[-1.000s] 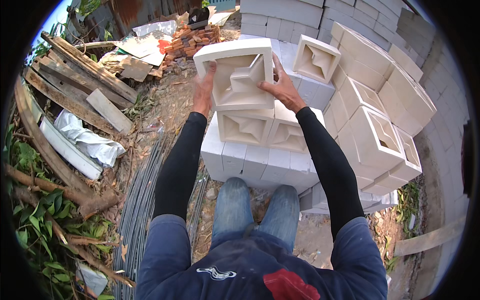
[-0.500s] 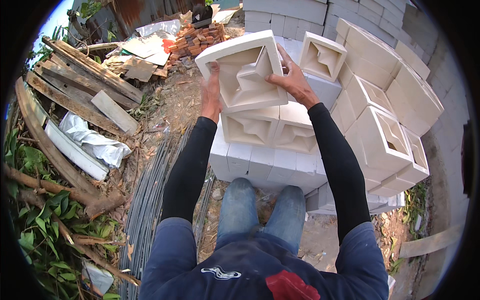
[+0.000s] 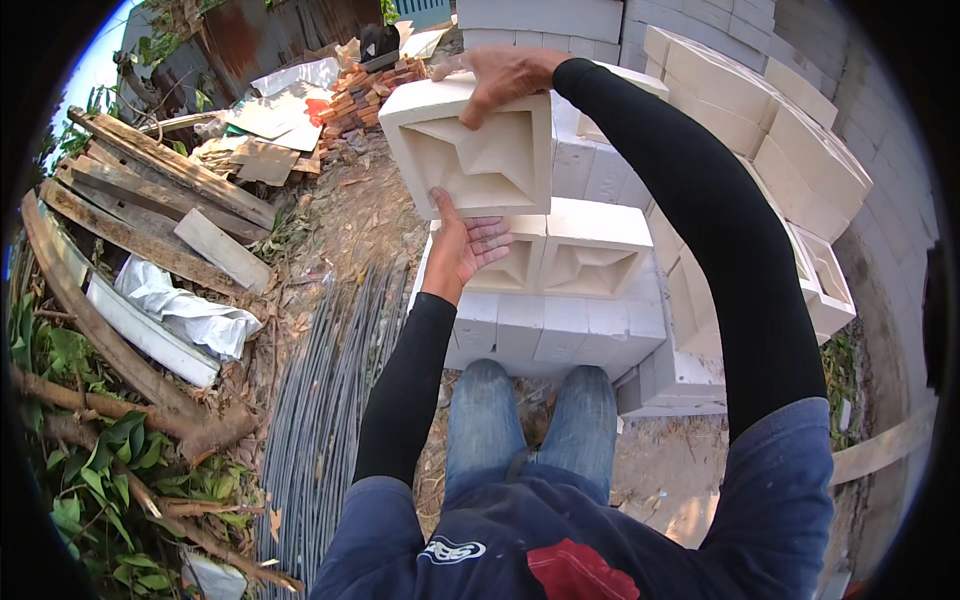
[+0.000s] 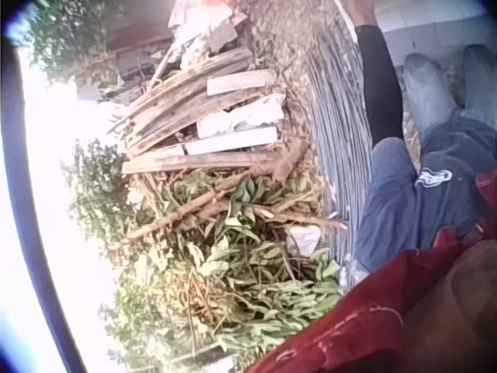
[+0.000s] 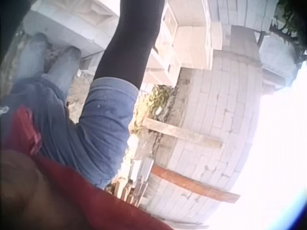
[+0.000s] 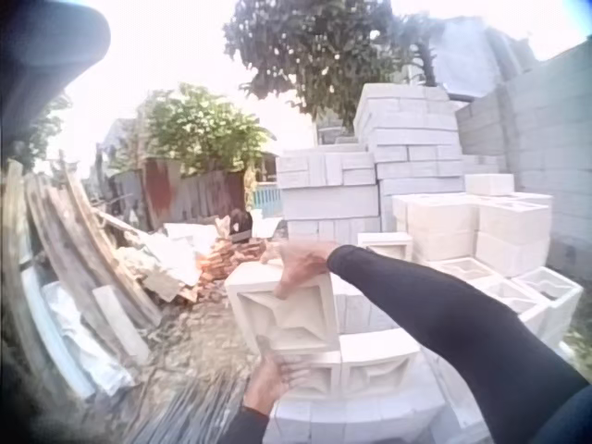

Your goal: The person picks up decorative concrete vent blocks from a large stack and moves them to form a new pile.

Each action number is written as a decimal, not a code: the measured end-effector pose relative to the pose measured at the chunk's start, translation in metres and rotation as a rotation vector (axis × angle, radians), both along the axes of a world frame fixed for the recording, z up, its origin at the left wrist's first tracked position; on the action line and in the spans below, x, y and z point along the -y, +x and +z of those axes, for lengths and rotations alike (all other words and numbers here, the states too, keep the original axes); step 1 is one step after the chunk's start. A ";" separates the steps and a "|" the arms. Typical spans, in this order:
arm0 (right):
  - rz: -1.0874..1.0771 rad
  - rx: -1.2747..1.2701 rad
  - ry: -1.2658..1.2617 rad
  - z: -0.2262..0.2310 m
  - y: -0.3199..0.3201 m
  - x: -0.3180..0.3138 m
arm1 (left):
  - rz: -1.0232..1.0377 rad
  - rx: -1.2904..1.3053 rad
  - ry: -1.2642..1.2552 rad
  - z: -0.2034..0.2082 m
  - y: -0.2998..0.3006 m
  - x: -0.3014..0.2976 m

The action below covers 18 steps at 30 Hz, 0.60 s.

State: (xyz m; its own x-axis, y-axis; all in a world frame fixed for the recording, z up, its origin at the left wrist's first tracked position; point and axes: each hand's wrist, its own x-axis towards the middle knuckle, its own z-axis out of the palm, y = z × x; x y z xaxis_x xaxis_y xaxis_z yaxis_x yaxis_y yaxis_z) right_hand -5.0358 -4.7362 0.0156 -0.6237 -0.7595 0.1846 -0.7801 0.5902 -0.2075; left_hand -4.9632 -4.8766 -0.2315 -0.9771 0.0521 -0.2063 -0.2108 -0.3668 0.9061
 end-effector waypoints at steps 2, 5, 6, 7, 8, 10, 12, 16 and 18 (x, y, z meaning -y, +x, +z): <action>-0.010 -0.033 0.010 -0.008 -0.004 -0.006 | 0.090 0.042 -0.152 -0.006 0.010 0.013; -0.045 -0.032 0.029 -0.016 -0.006 -0.002 | 0.583 -0.327 -0.856 -0.029 0.011 0.047; -0.045 -0.018 0.020 -0.018 -0.005 0.002 | 0.733 -0.492 -0.971 -0.038 0.005 0.054; -0.051 -0.009 0.008 -0.018 -0.005 0.004 | 0.878 -0.667 -1.084 -0.034 -0.004 0.058; -0.026 -0.026 -0.005 -0.020 -0.005 0.006 | 0.862 -0.713 -1.085 -0.034 -0.006 0.063; -0.005 -0.066 -0.023 -0.031 -0.011 -0.002 | 0.650 -0.683 -0.952 -0.023 -0.006 0.053; -0.017 -0.041 -0.027 -0.035 -0.018 -0.008 | 0.468 -0.559 -0.868 -0.012 -0.002 0.047; -0.044 -0.017 -0.013 -0.043 -0.023 -0.012 | 0.480 -0.471 -1.000 -0.017 -0.001 0.048; -0.056 0.006 -0.025 -0.050 -0.026 -0.017 | 0.494 -0.496 -0.988 -0.023 -0.002 0.047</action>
